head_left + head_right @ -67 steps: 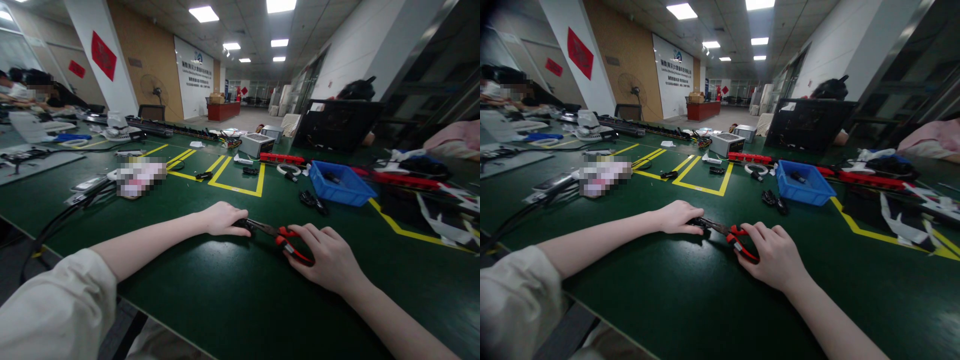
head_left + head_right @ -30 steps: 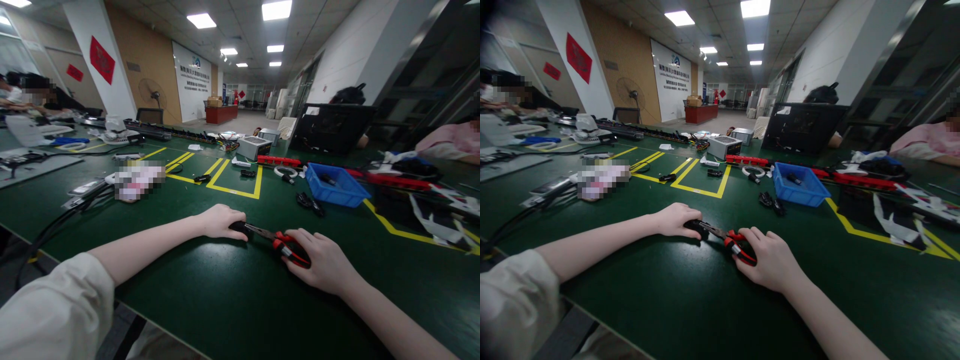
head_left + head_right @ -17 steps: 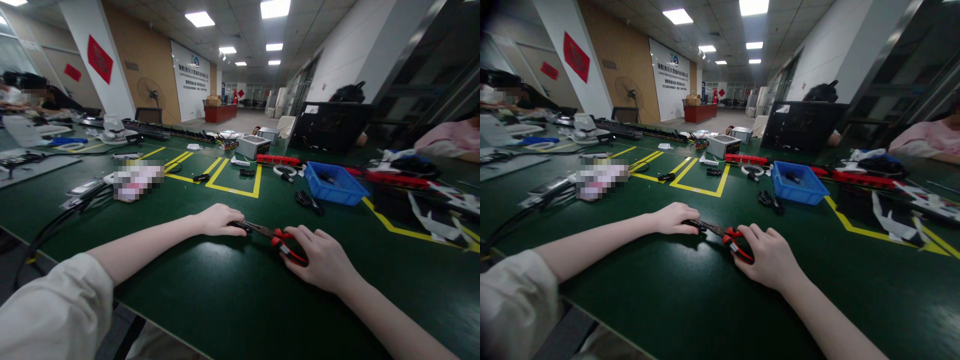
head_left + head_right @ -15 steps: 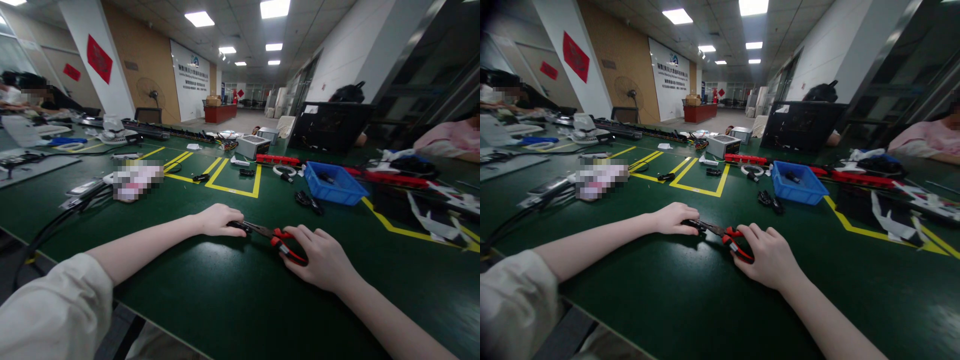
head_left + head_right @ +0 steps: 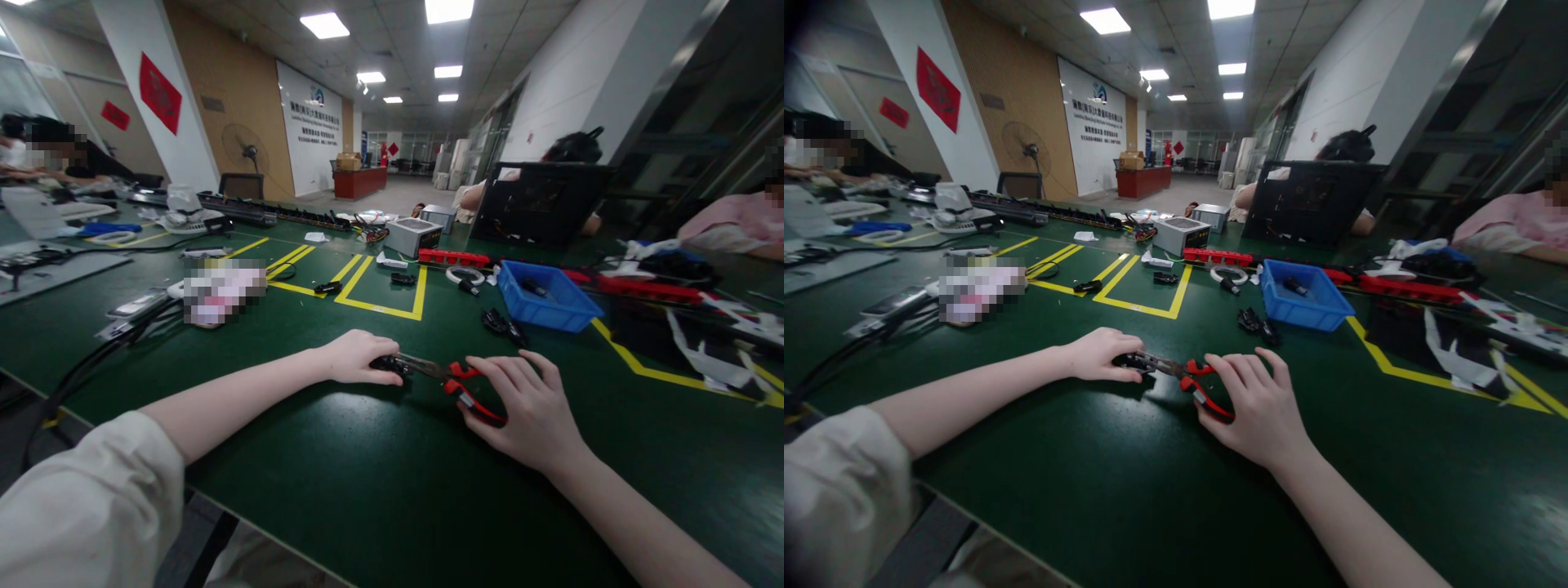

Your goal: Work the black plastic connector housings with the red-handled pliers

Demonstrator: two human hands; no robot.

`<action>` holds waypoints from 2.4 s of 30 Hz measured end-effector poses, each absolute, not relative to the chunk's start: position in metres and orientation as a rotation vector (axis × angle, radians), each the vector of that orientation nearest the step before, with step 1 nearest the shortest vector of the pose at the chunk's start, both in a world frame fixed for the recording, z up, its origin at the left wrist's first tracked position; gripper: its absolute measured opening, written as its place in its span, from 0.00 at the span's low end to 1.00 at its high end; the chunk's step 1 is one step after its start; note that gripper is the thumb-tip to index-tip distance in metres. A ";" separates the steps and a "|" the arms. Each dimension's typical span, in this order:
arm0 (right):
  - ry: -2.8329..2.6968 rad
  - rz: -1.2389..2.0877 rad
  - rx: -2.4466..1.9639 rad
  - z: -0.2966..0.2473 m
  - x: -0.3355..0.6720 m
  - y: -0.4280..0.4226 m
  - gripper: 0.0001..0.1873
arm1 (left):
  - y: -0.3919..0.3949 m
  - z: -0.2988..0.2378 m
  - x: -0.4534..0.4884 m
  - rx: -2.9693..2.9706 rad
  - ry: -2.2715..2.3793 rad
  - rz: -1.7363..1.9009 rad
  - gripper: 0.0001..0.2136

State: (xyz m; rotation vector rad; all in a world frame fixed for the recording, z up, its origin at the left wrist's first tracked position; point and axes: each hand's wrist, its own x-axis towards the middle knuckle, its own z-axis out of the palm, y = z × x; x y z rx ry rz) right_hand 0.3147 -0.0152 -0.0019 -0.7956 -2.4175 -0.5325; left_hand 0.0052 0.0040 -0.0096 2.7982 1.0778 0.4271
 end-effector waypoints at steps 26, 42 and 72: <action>-2.473 -0.532 -0.816 -0.002 0.314 -0.014 0.23 | 0.000 -0.008 0.005 2.850 1.002 0.462 0.22; -2.519 -0.372 -0.809 -0.003 0.315 -0.009 0.22 | -0.001 -0.007 0.005 2.866 1.017 0.430 0.23; -2.444 -0.195 -0.882 -0.010 0.319 -0.002 0.24 | 0.000 -0.009 0.001 2.480 0.936 0.770 0.15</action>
